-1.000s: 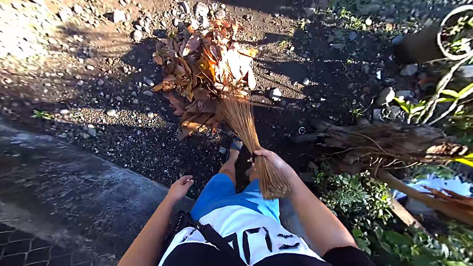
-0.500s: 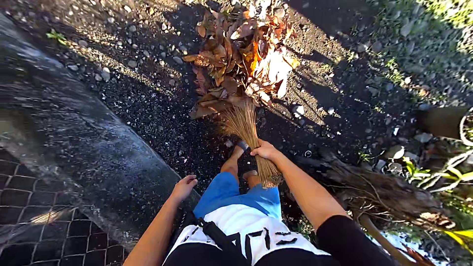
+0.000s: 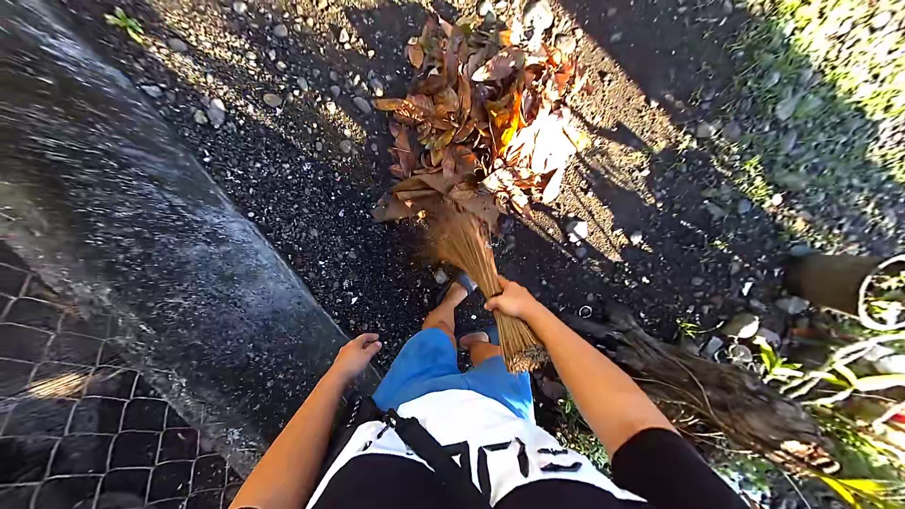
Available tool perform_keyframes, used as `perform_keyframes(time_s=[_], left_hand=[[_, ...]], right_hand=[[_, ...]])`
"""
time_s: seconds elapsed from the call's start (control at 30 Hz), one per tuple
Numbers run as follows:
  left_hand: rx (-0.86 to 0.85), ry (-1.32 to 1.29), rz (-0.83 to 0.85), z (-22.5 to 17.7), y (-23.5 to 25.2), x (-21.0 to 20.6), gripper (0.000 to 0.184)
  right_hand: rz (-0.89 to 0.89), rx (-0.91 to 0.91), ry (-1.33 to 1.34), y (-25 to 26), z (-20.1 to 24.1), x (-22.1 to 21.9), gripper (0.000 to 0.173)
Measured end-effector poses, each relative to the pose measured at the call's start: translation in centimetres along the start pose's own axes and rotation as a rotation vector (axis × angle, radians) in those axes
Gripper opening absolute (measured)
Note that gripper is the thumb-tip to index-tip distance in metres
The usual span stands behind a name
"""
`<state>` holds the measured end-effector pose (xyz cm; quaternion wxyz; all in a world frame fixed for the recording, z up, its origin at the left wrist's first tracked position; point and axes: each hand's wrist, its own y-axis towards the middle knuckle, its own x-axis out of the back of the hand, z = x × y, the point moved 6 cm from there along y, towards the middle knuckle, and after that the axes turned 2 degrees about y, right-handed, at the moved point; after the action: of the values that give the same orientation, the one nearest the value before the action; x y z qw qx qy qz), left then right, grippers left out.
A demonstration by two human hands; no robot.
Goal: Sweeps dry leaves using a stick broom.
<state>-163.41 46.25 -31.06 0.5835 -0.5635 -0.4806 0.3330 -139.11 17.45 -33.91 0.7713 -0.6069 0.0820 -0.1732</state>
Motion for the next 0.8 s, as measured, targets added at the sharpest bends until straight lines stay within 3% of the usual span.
perform_keyframes(time_s=[0.1,0.27,0.43,0.63,0.8], left_hand=[[-0.030,-0.057,-0.032,-1.3,0.0,0.9,0.045],[-0.067,-0.070,-0.020,-2.1,1.3,0.9,0.045],[-0.043,0.039,0.021,-4.2,2.3,0.5,0.045],[-0.139,0.140,0.004,-11.1,2.0,1.0,0.044],[-0.221,0.083,0.006,-19.0,0.7,0.4,0.042]], right_hand=[[-0.050,0.021,-0.038,-1.2,-0.1,0.9,0.098],[-0.005,0.085,0.174,-9.7,-6.8,-0.1,0.100],[-0.058,-0.132,-0.002,-15.9,-13.2,-1.5,0.102],[-0.192,-0.223,0.066,-17.9,-19.0,-3.5,0.100],[-0.274,-0.294,0.030,-19.1,-20.2,-3.4,0.099]])
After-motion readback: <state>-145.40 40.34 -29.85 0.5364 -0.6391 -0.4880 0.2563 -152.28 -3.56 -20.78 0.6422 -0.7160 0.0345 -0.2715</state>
